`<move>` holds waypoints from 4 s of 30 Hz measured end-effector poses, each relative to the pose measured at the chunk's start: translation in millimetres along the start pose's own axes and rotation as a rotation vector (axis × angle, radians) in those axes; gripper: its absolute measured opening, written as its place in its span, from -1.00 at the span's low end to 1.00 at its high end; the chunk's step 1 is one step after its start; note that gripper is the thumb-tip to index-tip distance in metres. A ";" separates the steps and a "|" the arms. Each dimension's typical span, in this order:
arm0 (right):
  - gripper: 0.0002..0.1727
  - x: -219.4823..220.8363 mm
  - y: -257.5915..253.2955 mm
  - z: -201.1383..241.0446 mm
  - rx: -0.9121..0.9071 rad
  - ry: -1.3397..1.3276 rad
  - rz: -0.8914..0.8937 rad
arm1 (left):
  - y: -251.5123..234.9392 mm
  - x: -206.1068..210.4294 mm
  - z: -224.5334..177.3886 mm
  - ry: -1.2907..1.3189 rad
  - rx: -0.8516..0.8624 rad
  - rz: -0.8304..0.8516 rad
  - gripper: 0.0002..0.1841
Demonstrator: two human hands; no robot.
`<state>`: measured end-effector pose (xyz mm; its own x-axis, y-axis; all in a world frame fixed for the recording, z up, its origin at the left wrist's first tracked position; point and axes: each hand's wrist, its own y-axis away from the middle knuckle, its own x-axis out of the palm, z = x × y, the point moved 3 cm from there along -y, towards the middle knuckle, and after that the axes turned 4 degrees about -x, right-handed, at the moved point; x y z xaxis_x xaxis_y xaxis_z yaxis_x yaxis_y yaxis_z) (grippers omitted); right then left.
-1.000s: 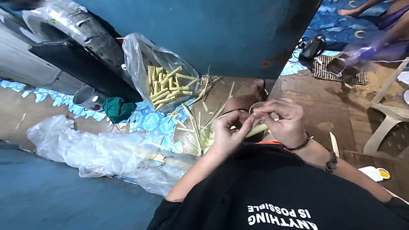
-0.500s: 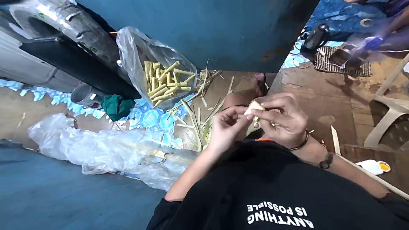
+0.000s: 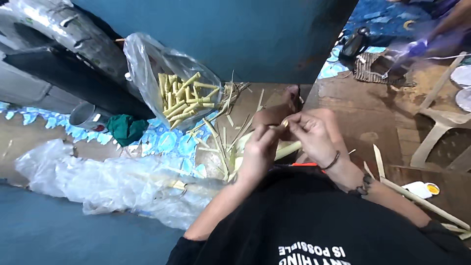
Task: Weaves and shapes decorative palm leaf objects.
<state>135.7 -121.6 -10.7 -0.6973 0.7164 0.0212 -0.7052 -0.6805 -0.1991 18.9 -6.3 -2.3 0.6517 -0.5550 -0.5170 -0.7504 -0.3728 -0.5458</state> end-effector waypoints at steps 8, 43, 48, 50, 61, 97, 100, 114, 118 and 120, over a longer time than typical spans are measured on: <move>-0.93 0.4 -7.8 -7.0 0.057 -0.054 -0.055 | 9.2 10.3 25.0 0.239 -0.264 0.074 -0.77; -0.92 14.4 4.0 18.7 0.142 -0.258 0.145 | 14.5 -33.0 0.3 0.610 -0.257 0.156 -0.79; -0.62 17.8 11.3 12.9 0.287 -0.254 0.440 | 13.0 -41.5 9.3 0.425 -0.324 0.260 -0.74; -0.75 11.9 6.9 14.9 0.222 -0.192 0.384 | 13.3 -48.0 9.3 0.369 -0.324 0.343 -0.64; -0.78 10.1 -3.6 9.6 0.365 -0.223 0.269 | 11.0 -30.7 15.4 0.343 -0.350 0.260 -0.75; -0.61 -38.3 21.6 -21.8 0.388 -0.204 0.240 | -7.5 -4.3 21.9 0.518 -0.445 0.439 -0.85; -0.62 -43.7 31.1 -22.3 0.341 -0.153 0.228 | -8.5 2.5 20.8 0.500 -0.415 0.460 -0.86; -0.44 -50.1 43.6 -25.9 -0.363 0.458 0.243 | -9.8 -1.6 17.1 0.479 -0.414 0.466 -0.84; -0.51 -54.2 45.0 -28.1 0.519 -0.463 0.305 | -6.8 1.4 13.8 0.494 -0.406 0.497 -0.85; -0.56 -57.3 46.4 -25.4 0.426 -0.327 0.264 | -7.0 4.5 14.6 0.489 -0.393 0.481 -0.88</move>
<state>146.2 -190.3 -46.1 -0.8116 0.4764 0.3382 -0.4452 -0.8791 0.1700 28.6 4.7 -10.4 0.1917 -0.9520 -0.2387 -0.9809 -0.1936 -0.0157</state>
